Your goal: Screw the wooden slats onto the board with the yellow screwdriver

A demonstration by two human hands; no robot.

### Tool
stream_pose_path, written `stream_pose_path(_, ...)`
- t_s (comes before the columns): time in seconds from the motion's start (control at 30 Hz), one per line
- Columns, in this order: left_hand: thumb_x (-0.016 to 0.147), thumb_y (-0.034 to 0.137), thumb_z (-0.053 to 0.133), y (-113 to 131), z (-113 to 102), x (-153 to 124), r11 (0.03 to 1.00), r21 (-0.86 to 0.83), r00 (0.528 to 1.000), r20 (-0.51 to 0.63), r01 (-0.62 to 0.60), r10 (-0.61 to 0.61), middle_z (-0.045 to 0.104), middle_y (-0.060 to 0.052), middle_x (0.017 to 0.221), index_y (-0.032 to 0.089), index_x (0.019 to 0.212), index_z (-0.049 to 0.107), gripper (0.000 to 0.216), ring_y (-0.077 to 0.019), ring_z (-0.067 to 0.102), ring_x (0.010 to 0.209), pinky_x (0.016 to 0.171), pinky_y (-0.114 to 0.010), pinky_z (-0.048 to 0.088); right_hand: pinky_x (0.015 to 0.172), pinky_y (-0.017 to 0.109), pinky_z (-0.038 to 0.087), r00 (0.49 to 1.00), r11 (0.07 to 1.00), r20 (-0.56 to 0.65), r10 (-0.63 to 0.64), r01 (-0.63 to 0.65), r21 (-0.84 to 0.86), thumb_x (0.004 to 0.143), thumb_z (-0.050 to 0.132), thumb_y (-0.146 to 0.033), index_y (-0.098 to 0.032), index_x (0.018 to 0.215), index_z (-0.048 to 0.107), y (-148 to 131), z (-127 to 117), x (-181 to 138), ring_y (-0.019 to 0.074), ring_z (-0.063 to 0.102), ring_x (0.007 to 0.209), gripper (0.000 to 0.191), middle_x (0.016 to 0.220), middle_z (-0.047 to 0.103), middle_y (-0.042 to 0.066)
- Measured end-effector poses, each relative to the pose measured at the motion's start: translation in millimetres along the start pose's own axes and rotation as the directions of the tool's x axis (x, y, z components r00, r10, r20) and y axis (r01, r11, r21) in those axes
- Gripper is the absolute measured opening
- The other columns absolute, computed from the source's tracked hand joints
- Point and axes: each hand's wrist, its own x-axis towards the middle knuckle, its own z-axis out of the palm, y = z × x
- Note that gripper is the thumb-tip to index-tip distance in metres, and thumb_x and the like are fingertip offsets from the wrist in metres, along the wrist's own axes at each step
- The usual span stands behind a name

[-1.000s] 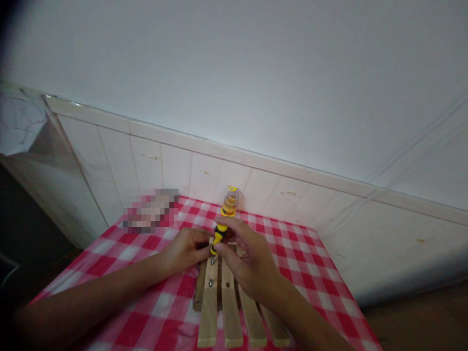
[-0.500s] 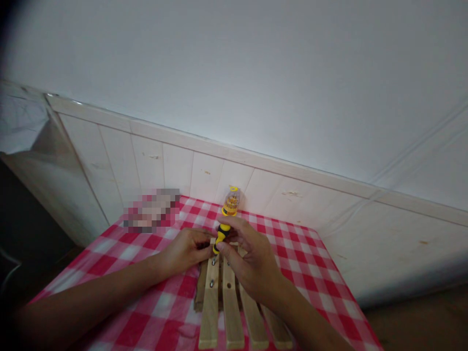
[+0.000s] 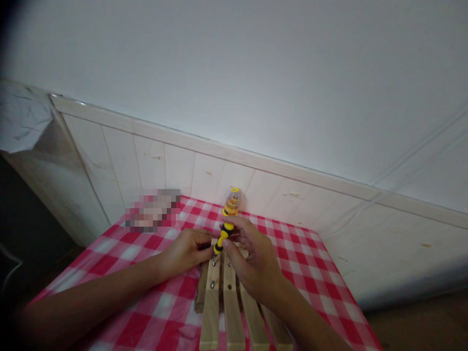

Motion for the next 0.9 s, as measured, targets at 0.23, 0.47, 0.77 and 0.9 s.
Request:
stream_pose_path(0.23,0.095,0.035,0.061,-0.2,0.2,0.1,1.000,0.014,1.000,0.008,-0.001,0.001,0.063,-0.001,0.066,0.016,0.068,0.069,0.034,-0.0142,0.056,0.063,0.058,-0.023,0.039,0.087,0.032,0.063,0.999,0.994,-0.017,-0.047,0.045,-0.100,0.092,0.063,-0.014,-0.028,0.128,0.064,4.1,-1.6,-1.1,0.0192,0.076,0.100,0.038,0.115,0.075,0.007)
stream_pose_path(0.47,0.096,0.035,0.060,-0.4,-0.1,-0.2,1.000,0.005,1.000,0.021,-0.002,0.002,0.065,-0.002,0.070,0.016,0.072,0.071,0.033,-0.0145,0.057,0.065,0.060,-0.024,0.039,0.081,0.031,0.063,0.995,0.983,0.012,-0.098,0.099,-0.153,0.093,0.062,-0.013,-0.028,0.131,0.063,6.2,-2.7,-1.7,0.0182,0.076,0.092,0.041,0.112,0.075,0.007)
stream_pose_path(0.77,0.096,0.040,0.062,-0.9,0.7,-0.3,1.000,-0.017,1.000,0.022,0.013,-0.013,0.066,-0.003,0.069,0.016,0.070,0.071,0.036,-0.0154,0.058,0.065,0.060,-0.024,0.040,0.078,0.030,0.063,0.982,0.960,0.020,-0.189,0.189,-0.207,0.095,0.060,-0.013,-0.029,0.134,0.063,4.2,-2.8,-0.4,0.0185,0.077,0.091,0.042,0.115,0.076,0.007)
stream_pose_path(0.9,0.096,0.041,0.061,-0.8,1.5,-0.2,0.999,-0.026,1.000,0.017,0.020,-0.020,0.066,-0.002,0.069,0.016,0.071,0.071,0.037,-0.0152,0.058,0.065,0.059,-0.024,0.040,0.082,0.030,0.063,0.977,0.956,0.026,-0.210,0.210,-0.204,0.096,0.060,-0.012,-0.030,0.134,0.063,7.0,-2.2,0.5,0.0183,0.077,0.095,0.043,0.120,0.075,0.007)
